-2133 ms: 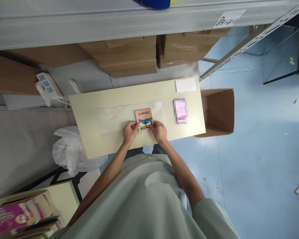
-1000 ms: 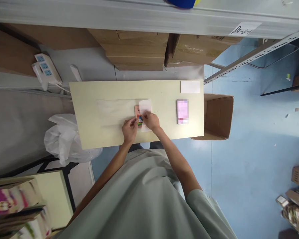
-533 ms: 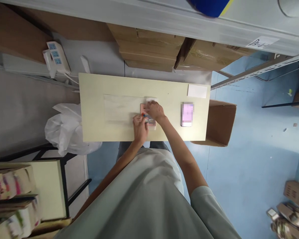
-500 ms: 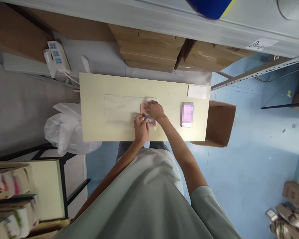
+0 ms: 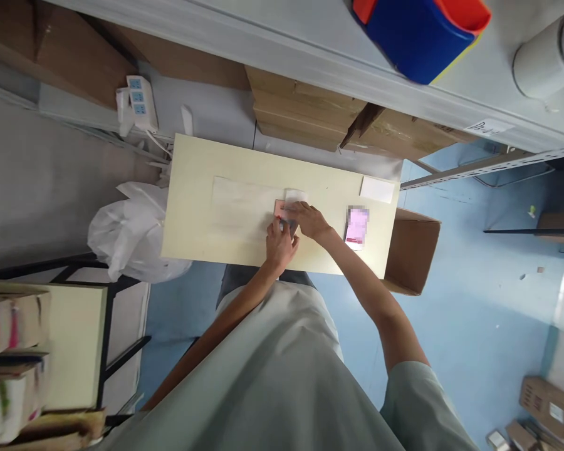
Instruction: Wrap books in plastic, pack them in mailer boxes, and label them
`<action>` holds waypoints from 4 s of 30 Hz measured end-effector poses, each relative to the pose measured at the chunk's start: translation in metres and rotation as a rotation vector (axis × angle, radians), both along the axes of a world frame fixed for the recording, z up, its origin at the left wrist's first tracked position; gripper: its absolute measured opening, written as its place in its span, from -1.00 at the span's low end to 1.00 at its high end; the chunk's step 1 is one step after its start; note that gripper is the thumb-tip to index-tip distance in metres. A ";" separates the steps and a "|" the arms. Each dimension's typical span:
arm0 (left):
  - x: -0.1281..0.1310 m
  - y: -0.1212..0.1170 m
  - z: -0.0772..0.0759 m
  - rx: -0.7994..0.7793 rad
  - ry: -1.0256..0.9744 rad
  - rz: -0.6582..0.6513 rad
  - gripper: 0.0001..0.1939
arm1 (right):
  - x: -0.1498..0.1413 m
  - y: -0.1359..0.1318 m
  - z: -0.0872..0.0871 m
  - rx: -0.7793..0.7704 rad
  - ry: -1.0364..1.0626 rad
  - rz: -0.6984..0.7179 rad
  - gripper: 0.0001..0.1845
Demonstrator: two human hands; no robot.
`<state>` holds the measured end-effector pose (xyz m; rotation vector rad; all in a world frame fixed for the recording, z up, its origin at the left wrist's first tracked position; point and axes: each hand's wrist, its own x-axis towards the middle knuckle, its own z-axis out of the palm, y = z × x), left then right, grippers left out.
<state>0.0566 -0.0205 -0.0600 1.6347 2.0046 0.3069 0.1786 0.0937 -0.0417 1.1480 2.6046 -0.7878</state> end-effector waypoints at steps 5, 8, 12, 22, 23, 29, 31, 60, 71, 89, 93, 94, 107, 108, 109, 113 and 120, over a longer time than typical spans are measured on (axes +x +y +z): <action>-0.025 -0.012 -0.007 0.165 -0.209 0.012 -0.85 | 0.006 0.017 0.001 0.030 0.015 0.042 -0.27; -0.038 -0.019 -0.007 0.185 -0.317 0.110 -0.81 | 0.000 0.041 0.001 -0.025 0.067 -0.016 -0.47; -0.048 -0.033 -0.005 0.200 -0.438 0.289 -0.69 | -0.009 0.069 -0.001 -0.184 0.194 -0.106 -0.63; -0.077 -0.053 -0.029 -0.112 -0.357 0.581 -0.49 | -0.061 0.066 -0.047 -0.325 0.445 -0.451 -0.78; -0.082 -0.049 -0.031 -0.133 -0.354 0.586 -0.49 | -0.068 0.063 -0.052 -0.301 0.439 -0.470 -0.82; -0.107 -0.037 -0.034 -0.225 -0.246 0.480 -0.56 | -0.087 0.046 -0.060 -0.128 0.172 -0.495 -0.83; -0.114 -0.034 -0.030 -0.195 -0.152 0.489 -0.66 | -0.089 0.041 -0.057 -0.055 0.123 -0.481 -0.77; -0.076 -0.006 -0.017 0.039 -0.071 0.029 -0.10 | -0.057 0.012 -0.017 0.086 -0.040 0.321 -0.26; -0.134 0.002 0.000 0.056 -0.390 0.237 -0.54 | -0.082 0.032 0.013 0.069 0.034 0.217 -0.51; -0.193 -0.021 -0.031 -0.113 -0.163 0.634 -0.78 | -0.190 0.062 -0.047 0.095 0.074 -0.246 -0.67; -0.203 -0.010 -0.020 0.042 -0.062 0.551 -0.42 | -0.185 0.036 -0.038 0.163 0.078 -0.394 -0.50; -0.207 -0.006 -0.018 0.075 -0.056 0.476 -0.32 | -0.182 0.027 -0.034 0.185 0.084 -0.453 -0.45; -0.243 0.030 -0.026 0.130 -0.247 -0.051 -0.53 | -0.219 -0.078 -0.050 0.016 0.292 -1.061 -0.49; -0.247 0.029 -0.027 0.129 -0.252 -0.049 -0.53 | -0.226 -0.077 -0.050 0.021 0.289 -1.073 -0.49; -0.252 0.028 -0.028 0.130 -0.256 -0.043 -0.53 | -0.232 -0.076 -0.050 0.021 0.289 -1.076 -0.50; -0.285 0.022 -0.032 0.137 -0.259 0.017 -0.48 | -0.265 -0.064 -0.054 0.010 0.296 -1.028 -0.51; -0.331 0.015 -0.036 0.120 -0.273 0.058 -0.46 | -0.311 -0.053 -0.058 0.036 0.266 -0.919 -0.44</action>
